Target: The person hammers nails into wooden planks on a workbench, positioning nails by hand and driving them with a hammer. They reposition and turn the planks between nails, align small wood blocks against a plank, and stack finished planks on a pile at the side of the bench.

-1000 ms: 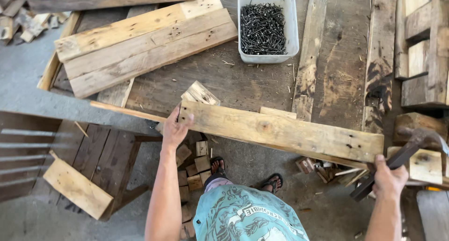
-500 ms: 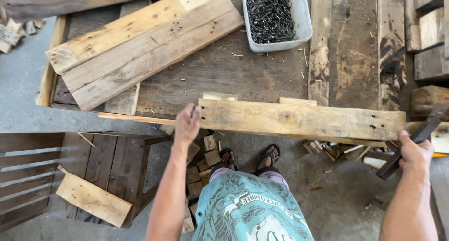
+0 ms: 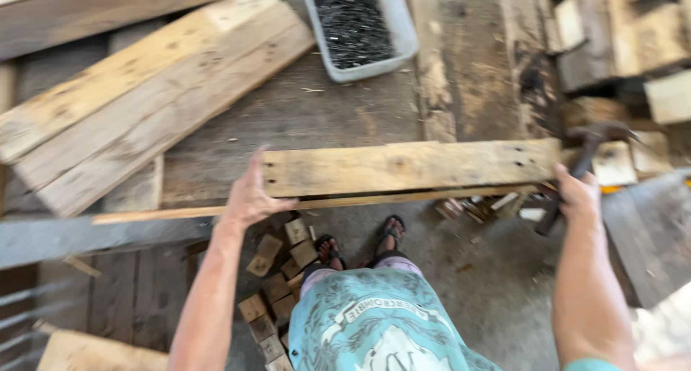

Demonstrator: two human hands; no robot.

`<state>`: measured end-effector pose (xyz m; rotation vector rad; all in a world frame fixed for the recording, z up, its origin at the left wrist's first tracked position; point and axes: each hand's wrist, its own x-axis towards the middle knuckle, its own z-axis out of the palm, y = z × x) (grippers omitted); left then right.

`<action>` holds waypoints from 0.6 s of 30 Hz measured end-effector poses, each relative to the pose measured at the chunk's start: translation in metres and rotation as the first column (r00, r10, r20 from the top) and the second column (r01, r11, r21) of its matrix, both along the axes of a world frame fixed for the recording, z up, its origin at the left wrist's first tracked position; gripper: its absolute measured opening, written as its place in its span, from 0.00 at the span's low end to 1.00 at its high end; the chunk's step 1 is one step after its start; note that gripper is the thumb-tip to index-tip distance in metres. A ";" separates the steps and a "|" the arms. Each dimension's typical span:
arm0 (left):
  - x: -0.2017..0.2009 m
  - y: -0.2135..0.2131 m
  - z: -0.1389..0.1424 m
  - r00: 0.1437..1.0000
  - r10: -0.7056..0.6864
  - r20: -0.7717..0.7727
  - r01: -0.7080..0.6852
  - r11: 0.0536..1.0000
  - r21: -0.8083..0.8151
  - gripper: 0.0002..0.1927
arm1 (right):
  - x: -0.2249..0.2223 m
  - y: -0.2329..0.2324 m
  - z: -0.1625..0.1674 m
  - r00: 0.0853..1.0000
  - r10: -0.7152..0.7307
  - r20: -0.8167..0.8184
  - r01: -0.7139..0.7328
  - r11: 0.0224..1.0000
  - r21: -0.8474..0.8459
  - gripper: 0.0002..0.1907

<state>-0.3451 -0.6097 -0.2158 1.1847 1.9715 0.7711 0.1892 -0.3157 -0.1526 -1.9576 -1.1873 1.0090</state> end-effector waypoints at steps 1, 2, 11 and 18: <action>-0.002 0.001 0.001 1.000 -0.003 -0.012 0.003 1.000 -0.016 0.71 | -0.002 -0.001 0.002 0.994 0.011 -0.106 -0.008 1.000 0.030 0.07; -0.004 0.000 0.001 1.000 -0.005 0.003 0.005 1.000 -0.015 0.71 | -0.002 -0.003 0.001 0.976 0.032 -0.215 -0.019 0.998 0.061 0.04; -0.013 -0.005 0.010 0.997 -0.036 -0.062 0.031 0.996 -0.079 0.68 | 0.011 0.004 -0.001 0.982 0.035 -0.184 -0.044 0.998 -0.043 0.07; -0.021 0.000 0.005 0.982 -0.166 -0.085 0.165 0.986 -0.016 0.72 | 0.016 0.009 -0.001 0.990 0.057 -0.128 -0.060 0.998 -0.016 0.13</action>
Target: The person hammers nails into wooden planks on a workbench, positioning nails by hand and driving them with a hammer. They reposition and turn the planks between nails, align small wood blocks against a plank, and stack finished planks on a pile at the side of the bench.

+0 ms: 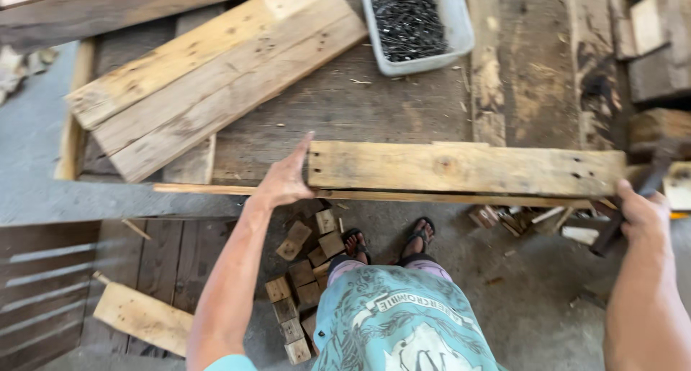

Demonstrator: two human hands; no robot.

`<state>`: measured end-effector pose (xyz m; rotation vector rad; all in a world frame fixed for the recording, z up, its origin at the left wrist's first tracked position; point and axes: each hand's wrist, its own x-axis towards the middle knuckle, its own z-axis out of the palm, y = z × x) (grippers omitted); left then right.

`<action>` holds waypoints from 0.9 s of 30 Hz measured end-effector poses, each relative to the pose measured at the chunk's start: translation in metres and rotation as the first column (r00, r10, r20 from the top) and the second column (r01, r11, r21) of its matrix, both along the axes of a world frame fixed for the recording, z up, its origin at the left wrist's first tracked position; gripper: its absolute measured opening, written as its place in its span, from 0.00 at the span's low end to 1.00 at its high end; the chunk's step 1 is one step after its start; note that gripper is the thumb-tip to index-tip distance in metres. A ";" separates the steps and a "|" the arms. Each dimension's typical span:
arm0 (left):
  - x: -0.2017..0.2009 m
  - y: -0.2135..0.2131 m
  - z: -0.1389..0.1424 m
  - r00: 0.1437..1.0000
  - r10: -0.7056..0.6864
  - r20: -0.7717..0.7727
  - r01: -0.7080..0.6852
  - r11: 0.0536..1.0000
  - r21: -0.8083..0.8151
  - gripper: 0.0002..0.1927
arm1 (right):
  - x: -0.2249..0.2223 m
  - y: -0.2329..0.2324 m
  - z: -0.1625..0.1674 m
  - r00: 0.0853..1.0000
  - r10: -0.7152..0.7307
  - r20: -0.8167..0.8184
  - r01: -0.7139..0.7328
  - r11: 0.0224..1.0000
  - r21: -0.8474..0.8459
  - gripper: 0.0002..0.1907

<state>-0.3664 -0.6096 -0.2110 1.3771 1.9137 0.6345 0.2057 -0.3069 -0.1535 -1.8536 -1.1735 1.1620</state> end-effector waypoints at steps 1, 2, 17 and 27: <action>0.002 0.002 0.000 1.000 -0.001 0.007 0.001 1.000 -0.024 0.72 | -0.002 -0.003 -0.001 0.998 -0.009 0.060 0.008 1.000 0.007 0.13; 0.003 0.005 -0.001 1.000 -0.005 0.016 0.006 0.999 -0.048 0.73 | -0.003 -0.006 -0.002 0.992 -0.022 0.122 0.020 1.000 0.016 0.13; 0.105 -0.036 -0.037 0.571 0.672 0.472 -0.805 0.570 0.163 0.35 | -0.067 -0.127 -0.024 0.950 0.248 0.191 -0.310 0.832 0.460 0.14; 0.113 -0.007 -0.031 0.604 0.676 0.422 -0.797 0.494 0.348 0.31 | -0.256 -0.117 0.001 0.467 0.713 0.523 -0.876 0.452 0.168 0.29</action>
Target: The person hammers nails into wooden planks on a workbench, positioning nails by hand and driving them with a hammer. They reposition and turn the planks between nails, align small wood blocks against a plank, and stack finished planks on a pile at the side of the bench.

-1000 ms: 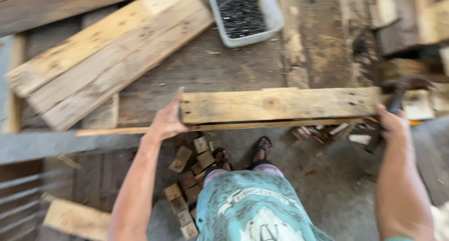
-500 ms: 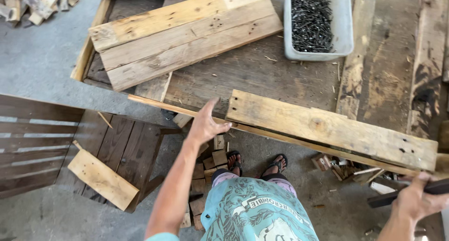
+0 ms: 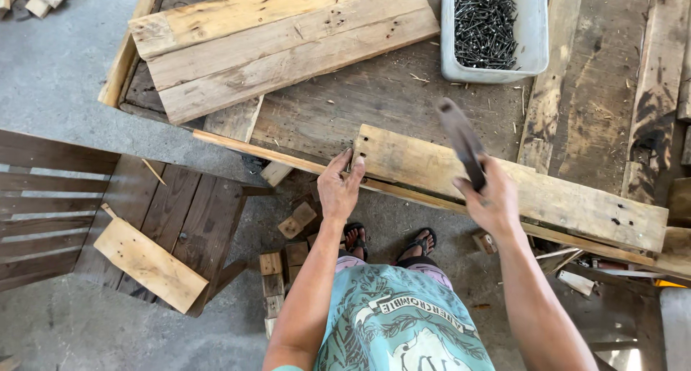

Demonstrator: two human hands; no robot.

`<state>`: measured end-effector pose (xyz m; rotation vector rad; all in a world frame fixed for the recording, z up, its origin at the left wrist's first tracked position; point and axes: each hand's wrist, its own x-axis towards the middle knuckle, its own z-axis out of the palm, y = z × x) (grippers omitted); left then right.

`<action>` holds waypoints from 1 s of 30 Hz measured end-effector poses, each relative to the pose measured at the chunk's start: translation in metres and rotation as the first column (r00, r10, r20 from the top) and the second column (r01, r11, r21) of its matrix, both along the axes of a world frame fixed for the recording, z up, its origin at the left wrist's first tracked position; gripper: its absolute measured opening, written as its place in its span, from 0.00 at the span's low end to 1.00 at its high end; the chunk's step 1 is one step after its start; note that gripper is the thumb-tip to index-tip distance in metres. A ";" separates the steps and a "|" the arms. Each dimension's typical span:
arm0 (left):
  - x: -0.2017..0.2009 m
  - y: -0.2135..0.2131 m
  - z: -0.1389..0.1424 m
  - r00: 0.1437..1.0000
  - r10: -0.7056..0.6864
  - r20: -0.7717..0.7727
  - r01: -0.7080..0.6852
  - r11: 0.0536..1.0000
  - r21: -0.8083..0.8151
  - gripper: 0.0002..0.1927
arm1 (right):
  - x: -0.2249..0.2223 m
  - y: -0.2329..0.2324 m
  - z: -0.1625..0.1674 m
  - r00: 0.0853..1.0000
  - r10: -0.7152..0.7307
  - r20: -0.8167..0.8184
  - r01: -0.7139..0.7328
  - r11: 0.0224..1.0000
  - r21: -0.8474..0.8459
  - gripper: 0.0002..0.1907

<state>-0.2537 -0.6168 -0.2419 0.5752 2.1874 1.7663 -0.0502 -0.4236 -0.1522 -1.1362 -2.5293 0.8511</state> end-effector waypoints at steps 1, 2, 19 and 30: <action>0.001 0.000 0.000 1.000 0.007 0.012 -0.007 1.000 -0.005 0.30 | -0.015 0.003 0.000 0.994 0.106 0.002 -0.106 0.991 0.083 0.29; 0.003 0.001 -0.001 1.000 0.015 0.021 -0.015 1.000 -0.007 0.30 | -0.029 0.006 0.001 0.984 0.178 -0.014 -0.175 0.979 0.105 0.28; 0.021 0.019 0.000 0.986 0.159 0.049 -0.158 0.987 -0.015 0.32 | -0.133 0.032 0.005 0.921 0.340 0.192 -0.301 0.931 -0.205 0.24; 0.026 0.023 -0.003 0.981 0.194 0.008 -0.194 0.981 -0.019 0.30 | -0.138 0.036 0.003 0.920 0.338 0.197 -0.283 0.923 -0.261 0.24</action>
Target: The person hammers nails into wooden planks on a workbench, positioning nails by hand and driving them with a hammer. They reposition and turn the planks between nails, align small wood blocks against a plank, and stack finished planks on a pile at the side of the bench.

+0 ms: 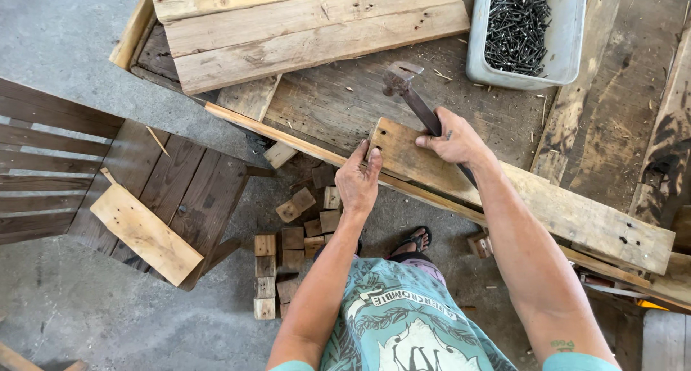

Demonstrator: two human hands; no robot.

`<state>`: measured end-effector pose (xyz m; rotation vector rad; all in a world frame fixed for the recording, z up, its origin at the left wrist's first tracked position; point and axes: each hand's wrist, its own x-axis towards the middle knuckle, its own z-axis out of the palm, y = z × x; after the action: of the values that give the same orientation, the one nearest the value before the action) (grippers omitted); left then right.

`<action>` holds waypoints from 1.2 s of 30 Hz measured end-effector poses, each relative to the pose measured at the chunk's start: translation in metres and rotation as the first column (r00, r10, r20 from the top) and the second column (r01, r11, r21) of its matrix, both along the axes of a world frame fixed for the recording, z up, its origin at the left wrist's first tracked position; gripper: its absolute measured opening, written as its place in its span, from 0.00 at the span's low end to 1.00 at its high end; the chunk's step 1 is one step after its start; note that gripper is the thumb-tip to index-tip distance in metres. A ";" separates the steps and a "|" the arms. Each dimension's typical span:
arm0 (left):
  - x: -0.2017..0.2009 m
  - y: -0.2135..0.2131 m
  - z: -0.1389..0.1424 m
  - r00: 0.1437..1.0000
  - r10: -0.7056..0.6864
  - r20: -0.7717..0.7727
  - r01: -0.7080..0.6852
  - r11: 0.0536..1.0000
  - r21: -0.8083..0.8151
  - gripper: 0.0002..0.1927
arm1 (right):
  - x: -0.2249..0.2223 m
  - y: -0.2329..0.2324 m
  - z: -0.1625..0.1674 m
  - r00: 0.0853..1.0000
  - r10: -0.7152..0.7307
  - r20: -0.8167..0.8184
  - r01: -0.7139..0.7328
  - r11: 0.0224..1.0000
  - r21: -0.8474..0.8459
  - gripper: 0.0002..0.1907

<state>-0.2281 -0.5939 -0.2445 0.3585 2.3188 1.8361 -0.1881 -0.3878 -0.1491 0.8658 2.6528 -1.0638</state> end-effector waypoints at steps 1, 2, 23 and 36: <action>0.001 0.001 0.000 1.000 0.004 -0.004 -0.004 1.000 0.000 0.29 | 0.000 0.001 0.000 1.000 0.005 0.013 -0.005 1.000 0.010 0.24; 0.001 0.001 0.000 1.000 0.009 -0.009 -0.009 1.000 0.000 0.29 | 0.000 0.001 -0.001 1.000 -0.003 0.009 0.003 1.000 0.007 0.24; 0.006 0.012 0.006 0.988 0.062 -0.138 -0.067 0.997 -0.032 0.21 | 0.004 0.021 -0.017 0.990 -0.128 -0.054 0.107 0.951 -0.290 0.15; 0.032 0.017 -0.005 0.995 0.099 0.009 -0.100 0.990 0.098 0.37 | 0.009 0.024 -0.024 0.986 -0.138 -0.089 0.123 0.981 -0.153 0.14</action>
<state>-0.1965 -0.5768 -0.2491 0.2561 2.2881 2.0003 -0.1793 -0.3636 -0.1730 0.9922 2.5849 -1.3479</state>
